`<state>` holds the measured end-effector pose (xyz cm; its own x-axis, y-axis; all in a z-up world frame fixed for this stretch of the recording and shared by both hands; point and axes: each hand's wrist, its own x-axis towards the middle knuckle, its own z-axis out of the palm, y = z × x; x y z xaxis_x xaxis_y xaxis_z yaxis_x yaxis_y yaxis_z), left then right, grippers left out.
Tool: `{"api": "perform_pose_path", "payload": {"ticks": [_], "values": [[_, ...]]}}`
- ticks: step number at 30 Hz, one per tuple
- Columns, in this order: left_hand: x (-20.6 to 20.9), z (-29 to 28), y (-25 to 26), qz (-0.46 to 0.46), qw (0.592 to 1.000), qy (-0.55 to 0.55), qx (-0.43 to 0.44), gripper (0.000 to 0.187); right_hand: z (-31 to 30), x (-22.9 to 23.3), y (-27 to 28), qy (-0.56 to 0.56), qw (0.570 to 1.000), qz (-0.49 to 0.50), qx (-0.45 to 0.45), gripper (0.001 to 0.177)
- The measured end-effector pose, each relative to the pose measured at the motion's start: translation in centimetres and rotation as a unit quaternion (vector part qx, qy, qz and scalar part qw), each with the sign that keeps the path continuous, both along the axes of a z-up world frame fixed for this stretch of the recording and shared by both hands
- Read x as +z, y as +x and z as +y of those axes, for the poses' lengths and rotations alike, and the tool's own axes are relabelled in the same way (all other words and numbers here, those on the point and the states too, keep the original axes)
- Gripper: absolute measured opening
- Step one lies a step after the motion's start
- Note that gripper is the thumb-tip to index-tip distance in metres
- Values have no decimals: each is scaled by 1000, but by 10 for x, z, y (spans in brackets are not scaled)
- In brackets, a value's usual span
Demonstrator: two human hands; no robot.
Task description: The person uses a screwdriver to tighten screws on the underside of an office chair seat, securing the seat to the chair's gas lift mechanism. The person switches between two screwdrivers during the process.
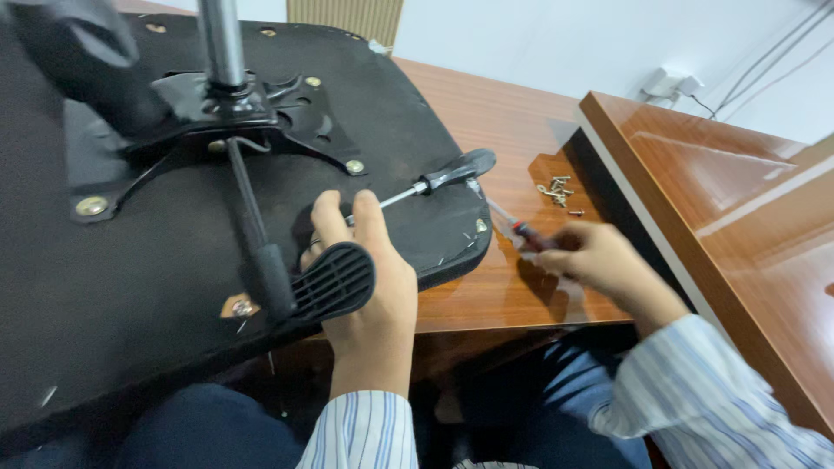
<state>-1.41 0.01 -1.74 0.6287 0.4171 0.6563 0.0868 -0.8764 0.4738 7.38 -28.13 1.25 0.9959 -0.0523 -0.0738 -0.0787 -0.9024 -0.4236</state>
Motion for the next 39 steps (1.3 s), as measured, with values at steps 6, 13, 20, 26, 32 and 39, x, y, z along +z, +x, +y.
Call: {"api": "perform_pose_path", "payload": {"ticks": [6, 13, 20, 26, 32, 39], "values": [[-7, 0, -5, -31, 998, -3, -62, 19, -3, 87, -29, 214, 952, -200, 91, 25], [-2, 11, -9, -31, 975, -138, -171, 25, 62, 97, -51, 432, 847, -181, 251, 27], [-5, 19, -14, -73, 966, -119, -215, 22, 93, 101, -60, 344, 882, -187, 262, 37], [-7, 19, -13, -54, 967, -127, -213, 17, 99, 103, -54, 346, 871, -176, 301, 39], [-6, 18, -13, -42, 970, -132, -201, 15, 108, 107, -56, 313, 878, -177, 316, 41], [-6, 20, -11, -53, 968, -129, -209, 14, 123, 128, -50, 185, 876, -192, 402, 39]]}}
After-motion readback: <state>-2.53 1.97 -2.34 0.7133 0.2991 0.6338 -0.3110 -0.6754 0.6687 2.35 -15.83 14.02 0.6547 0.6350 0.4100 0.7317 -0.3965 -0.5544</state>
